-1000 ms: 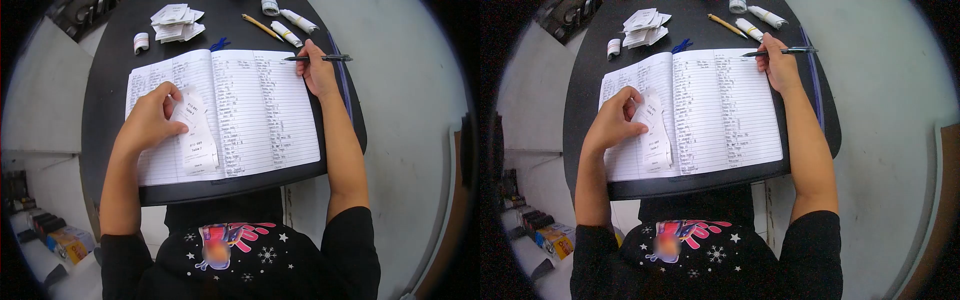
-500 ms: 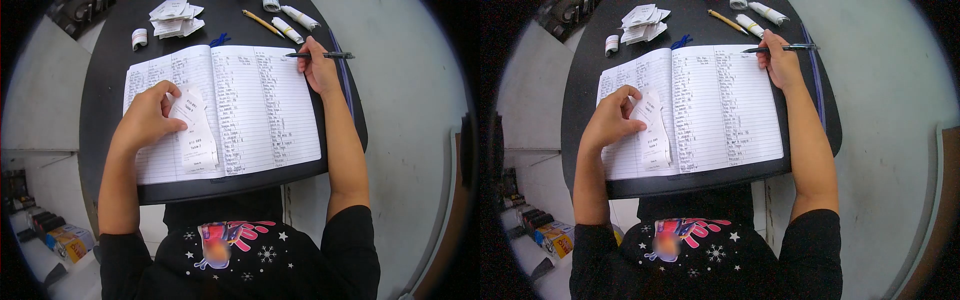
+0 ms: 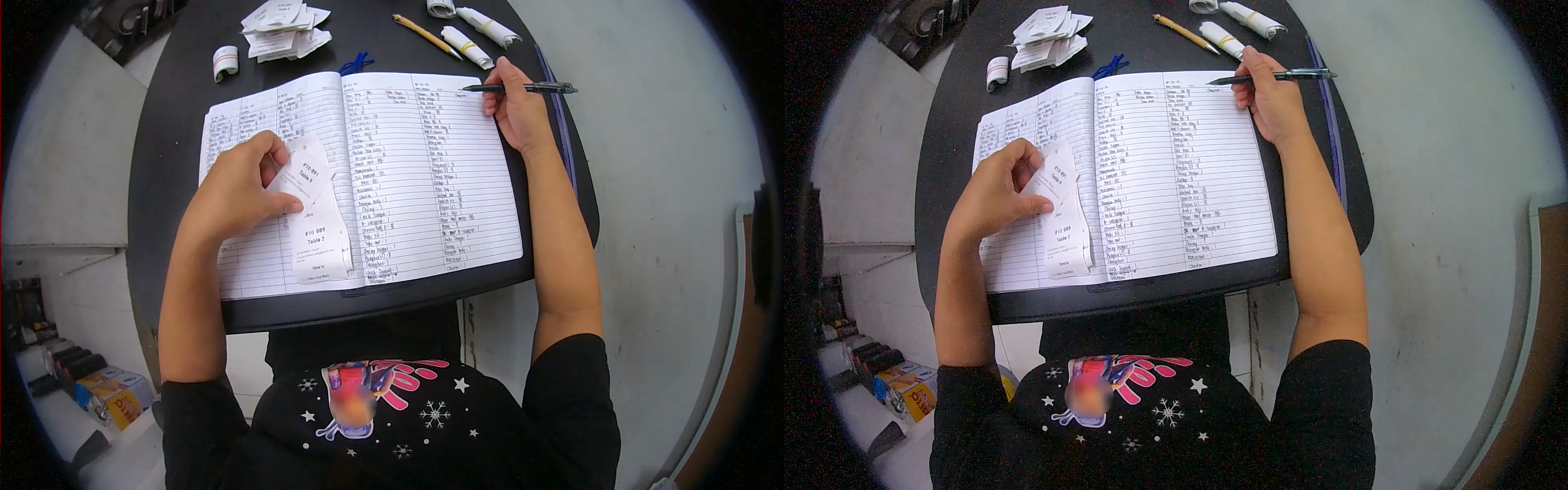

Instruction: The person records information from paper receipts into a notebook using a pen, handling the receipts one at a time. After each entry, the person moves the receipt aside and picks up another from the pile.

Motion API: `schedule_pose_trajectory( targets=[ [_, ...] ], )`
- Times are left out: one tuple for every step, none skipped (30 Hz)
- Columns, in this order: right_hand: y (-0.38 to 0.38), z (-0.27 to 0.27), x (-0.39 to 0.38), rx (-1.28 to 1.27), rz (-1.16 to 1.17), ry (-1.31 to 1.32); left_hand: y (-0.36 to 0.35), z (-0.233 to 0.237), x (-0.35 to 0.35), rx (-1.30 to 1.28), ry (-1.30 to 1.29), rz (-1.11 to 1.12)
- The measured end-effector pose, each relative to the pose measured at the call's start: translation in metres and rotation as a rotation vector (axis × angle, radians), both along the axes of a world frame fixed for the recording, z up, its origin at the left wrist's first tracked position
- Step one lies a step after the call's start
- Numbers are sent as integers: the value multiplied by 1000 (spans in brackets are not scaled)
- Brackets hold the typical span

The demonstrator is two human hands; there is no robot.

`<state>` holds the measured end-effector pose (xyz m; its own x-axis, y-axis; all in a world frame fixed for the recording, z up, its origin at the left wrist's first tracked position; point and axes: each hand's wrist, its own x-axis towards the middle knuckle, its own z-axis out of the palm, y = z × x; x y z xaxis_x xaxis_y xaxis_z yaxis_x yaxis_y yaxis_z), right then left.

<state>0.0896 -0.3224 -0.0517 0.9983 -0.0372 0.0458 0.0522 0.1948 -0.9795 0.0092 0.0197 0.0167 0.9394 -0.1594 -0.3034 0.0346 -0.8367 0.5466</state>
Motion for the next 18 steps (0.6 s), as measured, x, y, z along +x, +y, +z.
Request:
schedule_pose_trajectory(
  targets=[
    [0,0,0,-4,-2,2,0,0,0,-4,-7,-3],
    [0,0,0,-5,-5,2,1,-2,-1,-20,-35,-13],
    [1,0,0,-6,-8,2,2,-5,-1,-36,-64,-23],
    [1,1,-1,-7,-10,3,3,-8,-1,-52,-91,-33],
    [1,0,-2,-6,-15,9,5,-12,0,-68,-94,-45],
    [1,0,-2,-5,-19,13,8,-16,1,-84,-98,-58],
    [2,1,-1,-5,-23,15,9,-15,3,-101,-105,-69],
    [2,1,0,-3,-29,19,8,-12,3,-110,-82,-58],
    [2,1,-1,-1,-35,22,6,-9,2,-120,-59,-48],
    [3,1,-2,0,-42,26,4,-5,1,-131,-36,-38],
    [2,1,-1,5,-38,25,4,-3,2,-133,-23,-32],
    [2,1,-1,11,-35,26,5,-4,3,-135,-7,-27],
    [3,2,-3,16,-34,29,5,-5,3,-137,10,-23],
    [5,5,-4,6,-50,35,6,-5,4,-147,10,-29],
    [6,6,-5,8,-54,35,6,-6,4,-156,7,-35],
    [7,7,-6,9,-60,39,6,-5,4,-166,9,-41],
    [7,8,-6,10,-64,44,5,-4,3,-171,-6,-41],
    [6,7,-6,8,-61,44,3,-3,2,-176,-21,-41]
  ],
)
